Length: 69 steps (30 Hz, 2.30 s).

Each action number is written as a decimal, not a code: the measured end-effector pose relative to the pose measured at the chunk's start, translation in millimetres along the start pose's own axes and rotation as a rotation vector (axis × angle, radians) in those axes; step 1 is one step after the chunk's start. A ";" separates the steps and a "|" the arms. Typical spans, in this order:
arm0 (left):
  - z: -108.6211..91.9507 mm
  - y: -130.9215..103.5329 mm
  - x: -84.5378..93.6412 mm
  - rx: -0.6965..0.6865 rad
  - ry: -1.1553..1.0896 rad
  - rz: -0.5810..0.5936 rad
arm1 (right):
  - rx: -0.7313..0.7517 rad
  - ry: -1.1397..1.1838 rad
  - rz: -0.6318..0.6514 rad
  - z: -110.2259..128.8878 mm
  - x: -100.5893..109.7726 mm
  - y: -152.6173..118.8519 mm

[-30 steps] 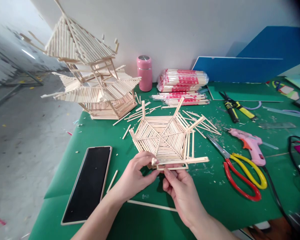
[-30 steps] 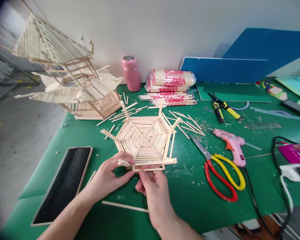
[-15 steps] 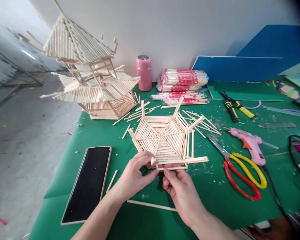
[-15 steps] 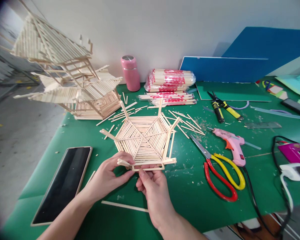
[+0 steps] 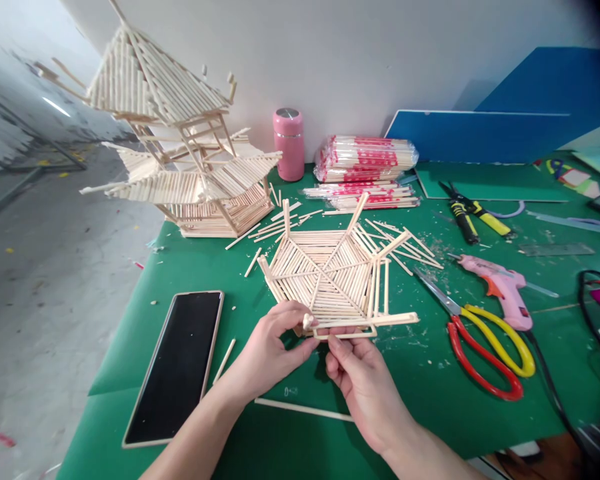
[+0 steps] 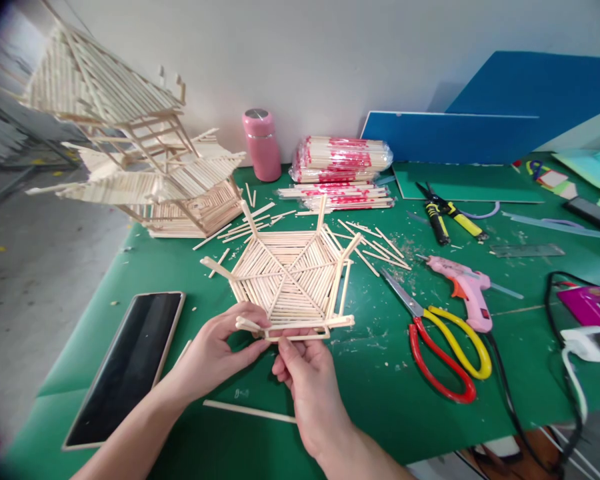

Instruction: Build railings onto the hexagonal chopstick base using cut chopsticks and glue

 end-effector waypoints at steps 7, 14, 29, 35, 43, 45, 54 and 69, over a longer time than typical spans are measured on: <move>-0.1 -0.3 0.3 0.004 -0.009 -0.001 | -0.005 -0.011 0.000 1.9 -1.5 -1.6; -2.7 -0.6 1.0 0.006 0.013 -0.022 | -0.008 -0.015 -0.006 2.4 -0.2 -2.8; 6.1 -4.9 -2.4 -0.019 0.061 -0.091 | 0.216 -0.455 -0.017 32.0 46.6 -26.8; 11.8 -5.9 -5.2 -0.022 0.044 -0.092 | 0.847 -1.037 -0.082 92.5 55.8 -28.6; 10.7 -5.1 -5.0 -0.029 0.067 -0.102 | 1.044 -1.421 0.214 113.2 21.7 -10.6; 9.9 -4.9 -4.8 -0.027 0.060 -0.105 | 1.062 -1.432 0.252 114.9 20.4 -8.9; 9.1 -3.2 -3.2 -0.020 0.030 -0.088 | 1.103 -1.415 0.293 114.3 21.6 -6.9; 10.0 -2.5 -2.2 0.030 0.018 -0.080 | 1.110 -1.409 0.263 114.2 18.6 -10.0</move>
Point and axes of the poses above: each hand's wrist, its own y-axis towards the middle knuckle, its own x-axis out of the back of the hand, z = x × y, the point moved 8 cm from there along y, towards the middle knuckle, and after that the axes turned 3 degrees about x, right-handed, at the moved point
